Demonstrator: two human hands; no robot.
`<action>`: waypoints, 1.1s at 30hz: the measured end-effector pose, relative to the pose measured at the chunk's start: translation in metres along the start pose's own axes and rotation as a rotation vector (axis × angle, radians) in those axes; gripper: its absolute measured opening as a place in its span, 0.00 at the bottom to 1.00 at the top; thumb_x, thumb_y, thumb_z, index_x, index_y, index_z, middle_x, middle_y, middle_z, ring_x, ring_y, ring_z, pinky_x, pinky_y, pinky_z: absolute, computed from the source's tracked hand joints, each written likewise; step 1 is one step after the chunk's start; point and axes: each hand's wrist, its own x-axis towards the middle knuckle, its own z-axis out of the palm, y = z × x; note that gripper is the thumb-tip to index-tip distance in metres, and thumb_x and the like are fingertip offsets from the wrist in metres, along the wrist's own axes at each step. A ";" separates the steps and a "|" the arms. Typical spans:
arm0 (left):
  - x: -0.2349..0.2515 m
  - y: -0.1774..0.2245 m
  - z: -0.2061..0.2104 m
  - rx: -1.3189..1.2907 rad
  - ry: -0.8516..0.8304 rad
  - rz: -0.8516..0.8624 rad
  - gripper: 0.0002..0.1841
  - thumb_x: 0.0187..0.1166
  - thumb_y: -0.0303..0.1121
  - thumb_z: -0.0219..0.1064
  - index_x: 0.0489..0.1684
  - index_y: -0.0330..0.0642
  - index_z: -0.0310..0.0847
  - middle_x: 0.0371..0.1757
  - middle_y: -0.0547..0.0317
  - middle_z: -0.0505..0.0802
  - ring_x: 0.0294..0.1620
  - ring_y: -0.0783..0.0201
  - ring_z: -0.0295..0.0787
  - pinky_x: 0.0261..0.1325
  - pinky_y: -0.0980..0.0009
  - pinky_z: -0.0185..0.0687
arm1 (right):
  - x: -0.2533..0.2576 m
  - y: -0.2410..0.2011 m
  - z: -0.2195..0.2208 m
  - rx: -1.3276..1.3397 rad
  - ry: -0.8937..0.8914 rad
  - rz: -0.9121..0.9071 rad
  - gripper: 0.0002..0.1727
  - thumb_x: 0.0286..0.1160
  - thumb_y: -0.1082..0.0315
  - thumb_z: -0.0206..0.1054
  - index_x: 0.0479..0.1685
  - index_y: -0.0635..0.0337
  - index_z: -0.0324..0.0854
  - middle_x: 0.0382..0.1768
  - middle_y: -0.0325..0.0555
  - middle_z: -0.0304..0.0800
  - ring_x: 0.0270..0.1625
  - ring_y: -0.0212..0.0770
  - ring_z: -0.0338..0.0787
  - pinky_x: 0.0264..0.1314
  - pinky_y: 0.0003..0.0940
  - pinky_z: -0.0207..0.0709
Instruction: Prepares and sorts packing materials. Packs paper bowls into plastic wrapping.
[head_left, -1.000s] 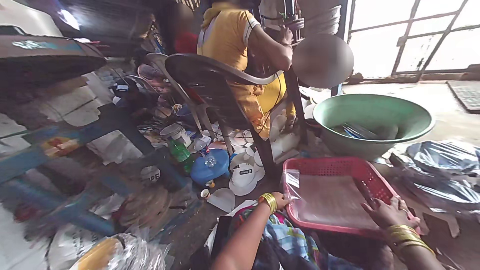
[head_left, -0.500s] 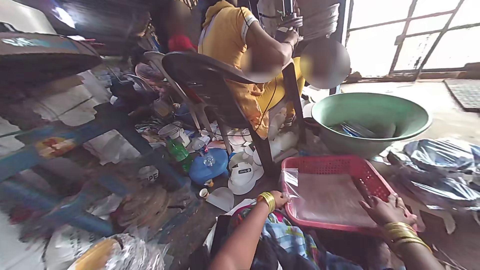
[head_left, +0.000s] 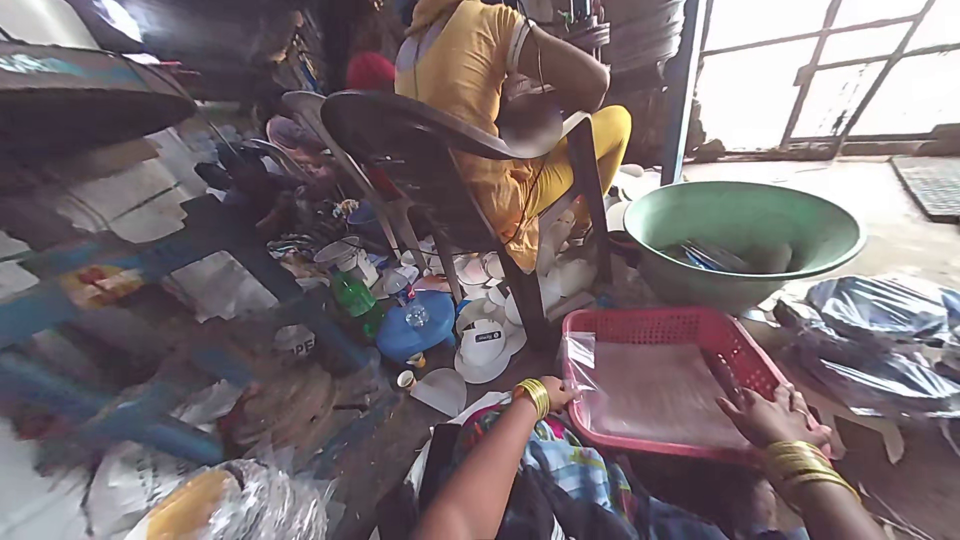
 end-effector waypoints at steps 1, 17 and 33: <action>0.001 -0.001 0.000 0.006 -0.002 0.001 0.33 0.95 0.51 0.46 0.72 0.23 0.76 0.70 0.27 0.85 0.75 0.37 0.81 0.82 0.42 0.67 | 0.001 0.001 0.001 0.000 0.005 0.000 0.37 0.78 0.43 0.70 0.80 0.59 0.76 0.93 0.72 0.42 0.95 0.72 0.39 0.84 0.83 0.33; 0.003 -0.002 0.000 0.010 -0.015 0.005 0.34 0.95 0.52 0.45 0.71 0.22 0.76 0.69 0.27 0.85 0.74 0.37 0.82 0.81 0.43 0.67 | 0.001 0.000 0.000 -0.006 -0.005 0.012 0.37 0.78 0.44 0.70 0.80 0.59 0.76 0.93 0.71 0.41 0.95 0.71 0.38 0.85 0.83 0.34; 0.003 -0.003 0.000 0.014 -0.010 0.008 0.35 0.95 0.52 0.46 0.71 0.22 0.76 0.69 0.26 0.85 0.74 0.37 0.82 0.81 0.42 0.67 | 0.002 0.001 0.001 -0.009 -0.010 0.009 0.38 0.78 0.43 0.70 0.80 0.59 0.76 0.93 0.71 0.41 0.96 0.70 0.37 0.85 0.83 0.33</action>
